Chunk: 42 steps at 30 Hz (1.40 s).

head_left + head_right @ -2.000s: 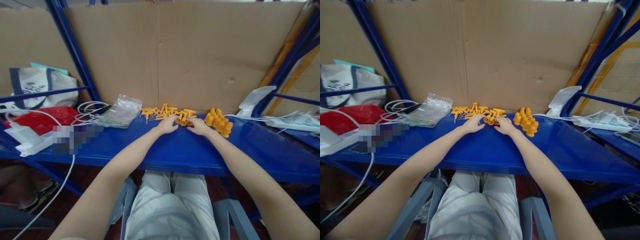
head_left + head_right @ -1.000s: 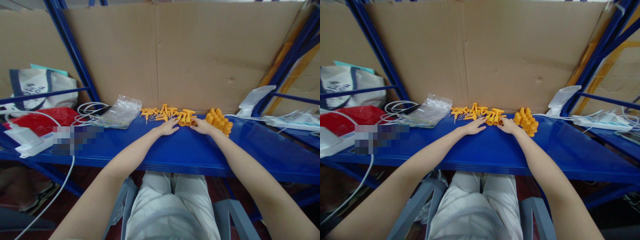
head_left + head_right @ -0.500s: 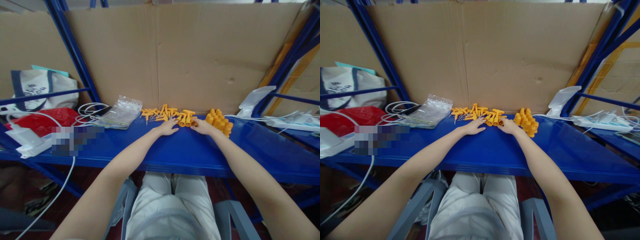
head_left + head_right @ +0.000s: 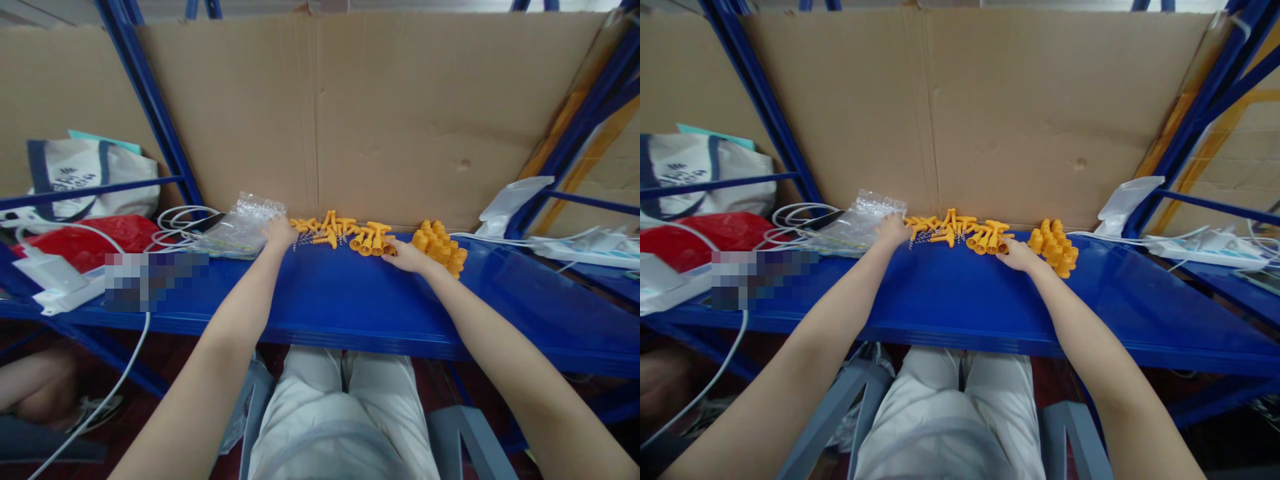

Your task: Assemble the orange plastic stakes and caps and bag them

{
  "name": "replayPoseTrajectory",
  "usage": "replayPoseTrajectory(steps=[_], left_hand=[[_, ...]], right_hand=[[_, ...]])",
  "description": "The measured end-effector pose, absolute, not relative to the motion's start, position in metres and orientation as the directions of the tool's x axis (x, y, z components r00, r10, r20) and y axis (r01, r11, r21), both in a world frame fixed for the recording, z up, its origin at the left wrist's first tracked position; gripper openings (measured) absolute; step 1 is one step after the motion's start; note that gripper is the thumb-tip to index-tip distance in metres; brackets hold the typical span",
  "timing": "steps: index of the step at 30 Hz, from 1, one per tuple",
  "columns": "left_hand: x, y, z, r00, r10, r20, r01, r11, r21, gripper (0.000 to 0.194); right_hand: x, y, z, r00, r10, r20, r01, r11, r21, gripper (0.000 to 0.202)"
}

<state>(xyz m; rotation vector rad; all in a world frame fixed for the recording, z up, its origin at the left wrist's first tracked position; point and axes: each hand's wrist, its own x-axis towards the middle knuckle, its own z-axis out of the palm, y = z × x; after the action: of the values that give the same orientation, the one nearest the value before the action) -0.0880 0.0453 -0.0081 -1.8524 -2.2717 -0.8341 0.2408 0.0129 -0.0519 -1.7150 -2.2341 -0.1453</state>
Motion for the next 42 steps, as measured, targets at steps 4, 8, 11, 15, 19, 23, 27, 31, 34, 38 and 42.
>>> replayPoseTrajectory(steps=[4,8,11,15,19,23,27,31,34,38,42], left_hand=[[-0.118,0.044,-0.013,-0.464,0.826,0.319,0.834,0.287,0.471,0.061],[-0.135,0.043,-0.022,-0.545,0.819,0.182,0.767,0.398,0.504,0.066],[-0.138,0.042,-0.025,-0.538,0.831,0.140,0.764,0.411,0.497,0.059],[-0.136,0.041,-0.022,-0.525,0.835,0.166,0.781,0.395,0.484,0.051],[-0.134,0.043,-0.018,-0.540,0.829,0.145,0.763,0.409,0.500,0.045],[-0.134,0.046,-0.017,-0.531,0.835,0.146,0.768,0.401,0.499,0.041],[-0.135,0.044,-0.017,-0.520,0.837,0.170,0.782,0.385,0.491,0.039],[-0.126,0.045,-0.012,-0.345,0.896,0.280,0.882,0.208,0.424,0.041],[-0.105,0.048,-0.008,-0.201,0.924,0.326,0.920,0.064,0.386,0.037],[-0.069,0.048,-0.004,0.290,0.869,0.400,0.872,-0.412,0.263,0.037],[-0.044,0.036,0.001,0.599,0.753,0.274,0.740,-0.651,0.172,0.041]], right_hand=[[0.239,0.009,-0.048,-0.217,0.937,0.274,0.960,0.255,-0.113,0.056],[0.237,0.007,-0.046,-0.223,0.939,0.262,0.961,0.257,-0.104,0.056],[0.238,0.007,-0.046,-0.231,0.936,0.265,0.959,0.265,-0.103,0.055],[0.239,0.009,-0.047,-0.242,0.927,0.286,0.955,0.280,-0.099,0.053],[0.241,0.010,-0.048,-0.250,0.927,0.280,0.950,0.290,-0.111,0.054],[0.241,0.011,-0.048,-0.247,0.927,0.281,0.947,0.293,-0.134,0.054],[0.240,0.009,-0.047,-0.227,0.937,0.267,0.950,0.273,-0.149,0.055],[0.239,0.009,-0.047,-0.222,0.944,0.243,0.955,0.261,-0.139,0.057],[0.240,0.011,-0.049,-0.221,0.940,0.260,0.955,0.263,-0.137,0.055],[0.238,0.009,-0.048,-0.221,0.940,0.259,0.958,0.258,-0.121,0.055],[0.234,0.005,-0.044,-0.206,0.943,0.262,0.971,0.231,-0.068,0.053]])
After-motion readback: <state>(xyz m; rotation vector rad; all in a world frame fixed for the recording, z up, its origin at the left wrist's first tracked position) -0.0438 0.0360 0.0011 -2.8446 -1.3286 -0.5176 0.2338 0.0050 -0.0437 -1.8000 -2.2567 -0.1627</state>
